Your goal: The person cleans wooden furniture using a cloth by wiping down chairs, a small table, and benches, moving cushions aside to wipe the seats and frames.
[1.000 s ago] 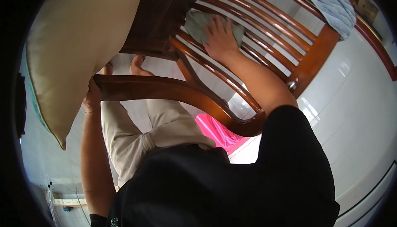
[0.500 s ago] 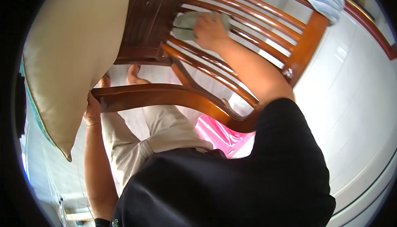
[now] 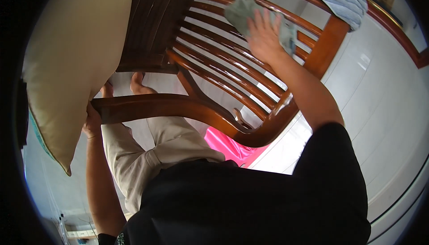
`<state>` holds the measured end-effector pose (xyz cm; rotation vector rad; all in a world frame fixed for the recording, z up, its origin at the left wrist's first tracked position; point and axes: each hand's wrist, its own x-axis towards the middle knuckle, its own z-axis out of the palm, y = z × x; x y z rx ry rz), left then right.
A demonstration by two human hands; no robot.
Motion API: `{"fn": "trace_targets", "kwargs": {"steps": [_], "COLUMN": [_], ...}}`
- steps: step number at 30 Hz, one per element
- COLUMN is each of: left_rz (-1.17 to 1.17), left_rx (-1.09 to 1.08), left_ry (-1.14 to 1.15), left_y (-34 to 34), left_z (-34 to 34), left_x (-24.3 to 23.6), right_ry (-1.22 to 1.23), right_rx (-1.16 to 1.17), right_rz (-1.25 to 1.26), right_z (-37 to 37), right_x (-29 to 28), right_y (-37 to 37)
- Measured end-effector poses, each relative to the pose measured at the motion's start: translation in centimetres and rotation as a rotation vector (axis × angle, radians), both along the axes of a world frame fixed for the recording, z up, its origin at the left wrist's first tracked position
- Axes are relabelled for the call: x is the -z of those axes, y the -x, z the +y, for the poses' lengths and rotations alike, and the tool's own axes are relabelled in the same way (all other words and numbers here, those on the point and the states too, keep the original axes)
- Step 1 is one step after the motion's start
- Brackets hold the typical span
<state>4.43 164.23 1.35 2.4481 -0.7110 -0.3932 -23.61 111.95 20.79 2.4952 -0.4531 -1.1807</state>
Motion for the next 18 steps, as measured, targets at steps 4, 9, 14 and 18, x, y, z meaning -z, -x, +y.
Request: {"fn": "trace_targets", "kwargs": {"steps": [4,9,14,18], "left_rz": [-0.024,0.027,0.024,0.098], "left_rx": [0.013,0.025,0.025,0.008], "left_ry": [-0.011,0.091,0.111,0.161], "left_y": [-0.6,0.2,0.2,0.5], "left_z": [1.4,-1.2,-2.2,-3.4], "left_x": [0.1,-0.4,-0.5,-1.3], "right_ry": [-0.018,-0.018,-0.095,-0.044], "right_rx": [-0.117,-0.131,-0.183,-0.078], "right_rz": [-0.243,0.072,0.056,0.072], "right_z": [1.3,3.8,3.1,0.6], "right_x": [16.5,29.5,26.9,9.6], "right_y": [-4.6,-10.9,-9.2,-4.5]}}
